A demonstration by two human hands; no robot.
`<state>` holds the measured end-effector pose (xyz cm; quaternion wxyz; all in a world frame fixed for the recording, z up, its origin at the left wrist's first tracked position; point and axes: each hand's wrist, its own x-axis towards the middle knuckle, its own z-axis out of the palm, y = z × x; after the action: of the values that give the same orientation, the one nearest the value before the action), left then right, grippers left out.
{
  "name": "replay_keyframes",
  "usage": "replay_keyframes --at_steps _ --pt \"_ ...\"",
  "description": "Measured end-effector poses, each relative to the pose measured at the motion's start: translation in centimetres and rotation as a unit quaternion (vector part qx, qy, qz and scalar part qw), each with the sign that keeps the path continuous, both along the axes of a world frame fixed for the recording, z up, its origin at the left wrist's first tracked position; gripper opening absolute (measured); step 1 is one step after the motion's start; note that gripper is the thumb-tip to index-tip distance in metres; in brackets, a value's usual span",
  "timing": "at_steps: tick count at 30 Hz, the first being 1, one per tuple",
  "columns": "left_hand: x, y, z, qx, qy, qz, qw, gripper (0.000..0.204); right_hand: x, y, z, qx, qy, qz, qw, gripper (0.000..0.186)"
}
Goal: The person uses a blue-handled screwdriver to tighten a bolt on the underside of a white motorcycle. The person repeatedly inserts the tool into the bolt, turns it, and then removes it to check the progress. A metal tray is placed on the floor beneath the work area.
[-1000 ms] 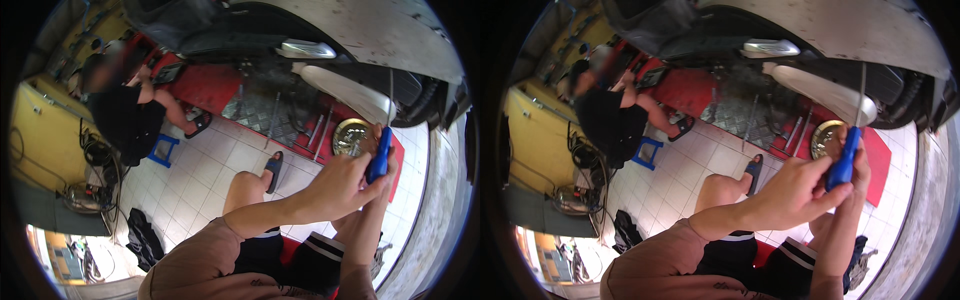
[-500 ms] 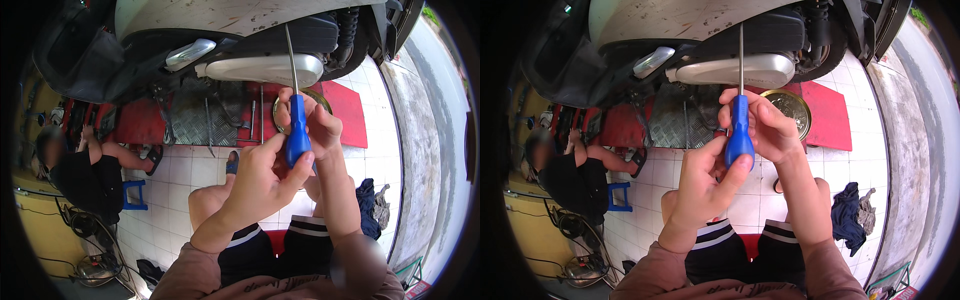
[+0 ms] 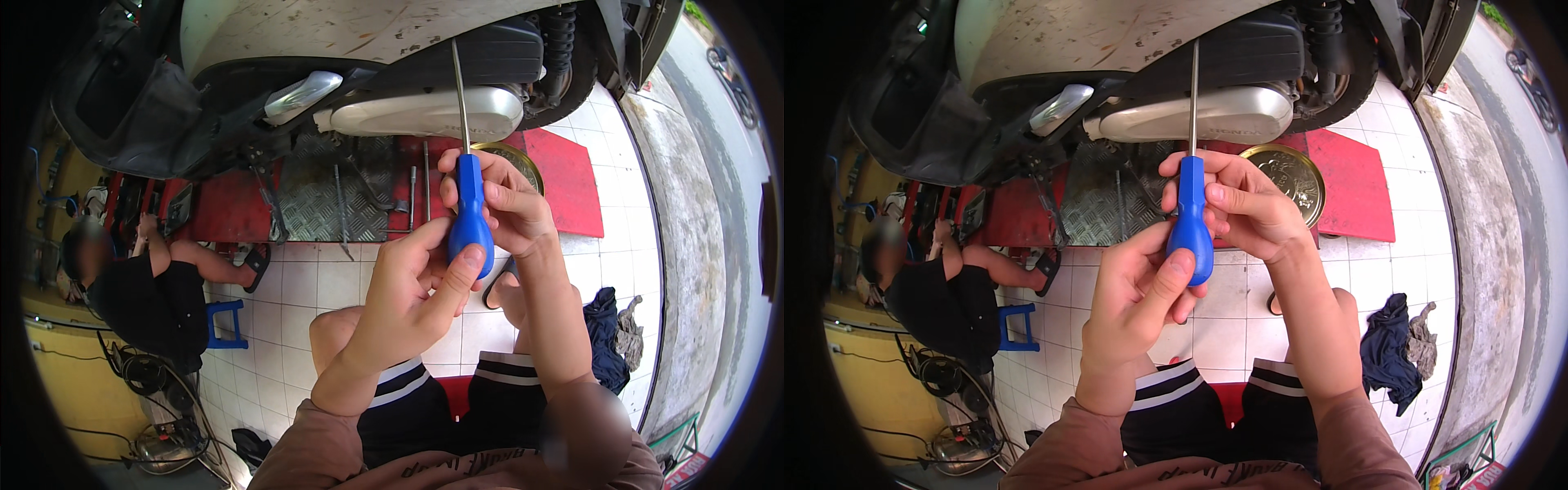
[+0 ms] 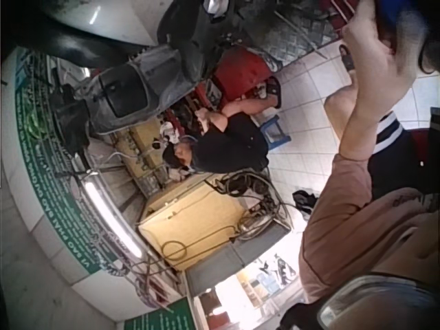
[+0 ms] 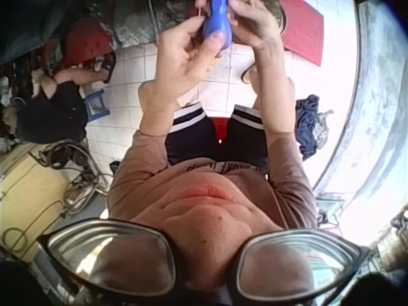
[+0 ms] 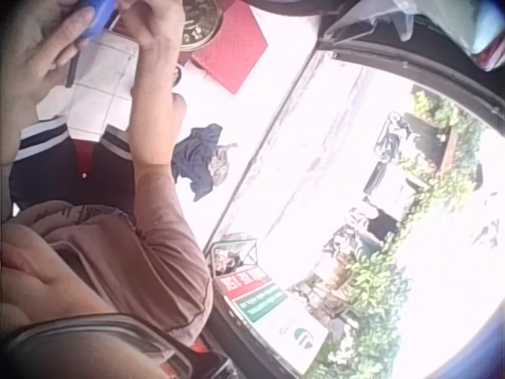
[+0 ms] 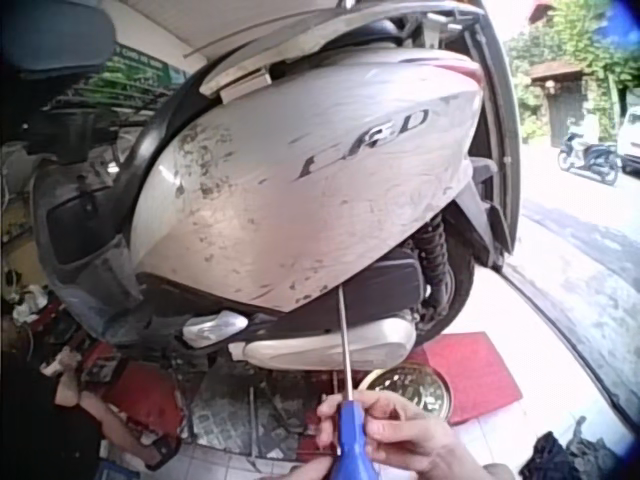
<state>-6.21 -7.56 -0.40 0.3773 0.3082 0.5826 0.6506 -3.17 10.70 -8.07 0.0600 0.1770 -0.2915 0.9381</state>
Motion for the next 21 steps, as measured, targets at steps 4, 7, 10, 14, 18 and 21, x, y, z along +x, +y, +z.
replay_keyframes --at_steps 4,7,10,14,18,21 --pt "-0.3 0.2 0.1 -0.018 0.069 0.039 0.997 0.026 -0.4 -0.4 -0.8 0.017 -0.019 -0.050 0.998 0.044" --pt "-0.8 -0.1 -0.3 -0.048 0.226 0.029 0.973 0.032 -0.6 -1.0 -0.3 0.017 -0.048 -0.069 0.996 0.046" --pt "-0.7 0.0 -0.9 0.001 0.168 0.036 0.985 0.029 -0.7 -1.4 0.1 0.013 -0.041 -0.074 0.996 0.045" --pt "0.0 0.4 -0.3 0.038 -0.028 0.026 0.999 0.028 -0.2 -0.7 0.5 0.036 -0.034 -0.029 0.998 0.047" --pt "-0.6 -0.4 0.9 -0.098 0.184 -0.017 0.978 0.032 -0.3 -0.6 -0.3 0.088 -0.053 -0.121 0.987 0.045" --pt "-0.6 -0.4 1.0 -0.097 0.229 -0.013 0.968 0.035 -0.3 -1.1 -0.2 0.084 -0.105 -0.150 0.980 0.045"
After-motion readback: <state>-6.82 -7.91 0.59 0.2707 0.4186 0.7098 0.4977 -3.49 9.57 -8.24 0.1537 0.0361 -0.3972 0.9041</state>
